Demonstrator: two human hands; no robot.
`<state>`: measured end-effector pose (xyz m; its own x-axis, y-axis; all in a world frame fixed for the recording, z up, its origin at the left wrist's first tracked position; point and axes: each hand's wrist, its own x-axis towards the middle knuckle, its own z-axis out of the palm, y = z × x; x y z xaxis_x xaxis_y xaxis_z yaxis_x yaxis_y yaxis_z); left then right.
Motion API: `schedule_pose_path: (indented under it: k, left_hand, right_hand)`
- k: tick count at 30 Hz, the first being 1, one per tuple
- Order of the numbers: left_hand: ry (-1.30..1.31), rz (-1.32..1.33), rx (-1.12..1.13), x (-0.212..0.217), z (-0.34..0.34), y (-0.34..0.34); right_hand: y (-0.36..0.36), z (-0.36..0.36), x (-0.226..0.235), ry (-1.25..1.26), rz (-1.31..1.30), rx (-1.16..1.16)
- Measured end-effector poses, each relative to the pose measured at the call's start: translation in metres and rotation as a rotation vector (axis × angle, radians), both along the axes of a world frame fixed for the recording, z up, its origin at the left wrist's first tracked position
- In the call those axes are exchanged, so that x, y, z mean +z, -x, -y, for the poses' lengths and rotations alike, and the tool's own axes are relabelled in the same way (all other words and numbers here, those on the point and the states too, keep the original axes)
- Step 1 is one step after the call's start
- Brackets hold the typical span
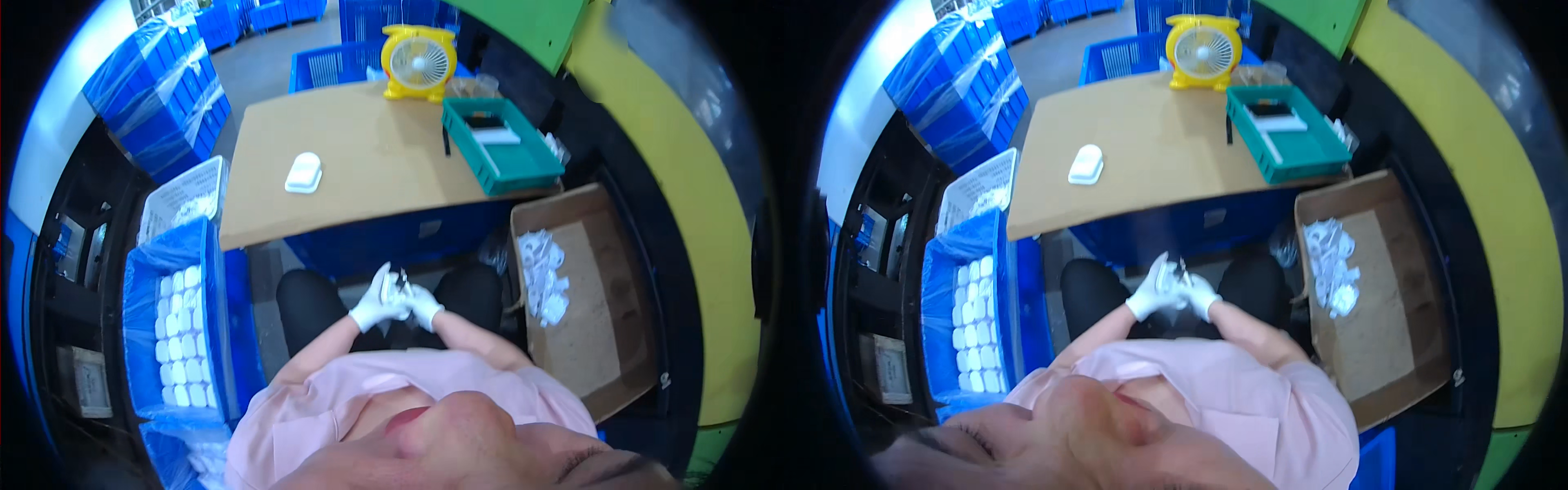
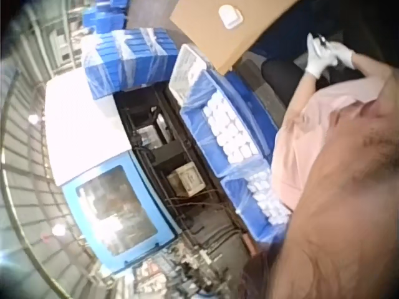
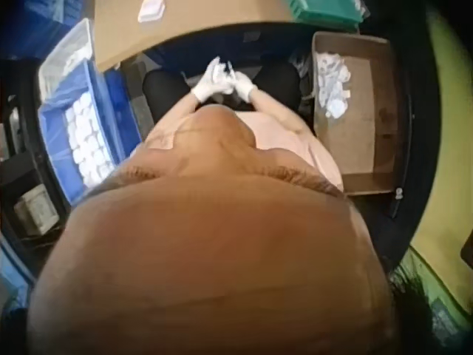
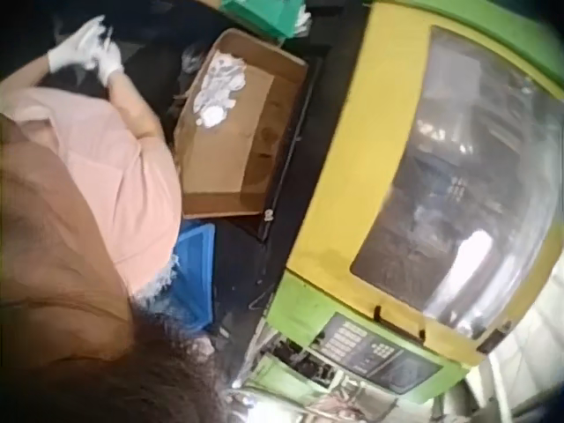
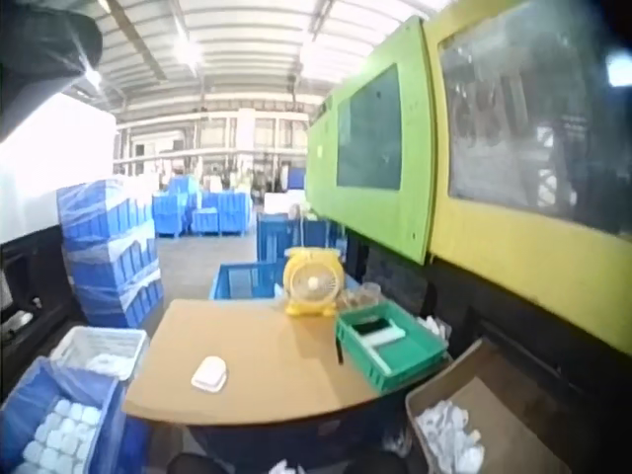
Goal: Picking individual white plastic components from large storage crates and placing them into a smaller cardboard box for packaging.
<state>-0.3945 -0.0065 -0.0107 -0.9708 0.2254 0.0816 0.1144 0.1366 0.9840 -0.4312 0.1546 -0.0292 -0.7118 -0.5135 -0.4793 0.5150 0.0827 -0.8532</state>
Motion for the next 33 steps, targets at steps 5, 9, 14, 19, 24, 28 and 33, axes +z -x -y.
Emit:
schedule_pose_path:
  k: [5,9,14,19,24,28,33]
  left_hand:
    - [-0.554,0.332,0.123,0.000,0.004,-0.008]
    - [-0.935,0.401,0.208,0.010,0.017,-0.010]
    - [-1.039,0.299,0.153,0.013,0.028,-0.007]
    - [-1.083,0.304,0.126,0.031,0.040,-0.007]
    - [-0.853,0.306,0.180,0.030,0.042,-0.007]
    - [-0.618,0.275,0.218,0.033,0.041,-0.008]
    - [-0.499,0.322,0.206,0.041,0.038,-0.009]
  right_hand:
    - [-0.010,0.000,0.014,0.004,-0.079,-0.059]
    - [-0.012,-0.002,0.039,-0.062,-0.111,0.050]
    - [-0.017,-0.004,0.027,-0.228,-0.407,0.186]
    - [-0.026,-0.007,0.043,-0.387,-0.783,0.306]
    - [-0.028,-0.006,0.060,-0.467,-0.835,0.398]
    - [-0.028,-0.008,0.060,-0.507,-0.943,0.412]
    - [-0.026,-0.012,0.062,-0.559,-0.915,0.480]
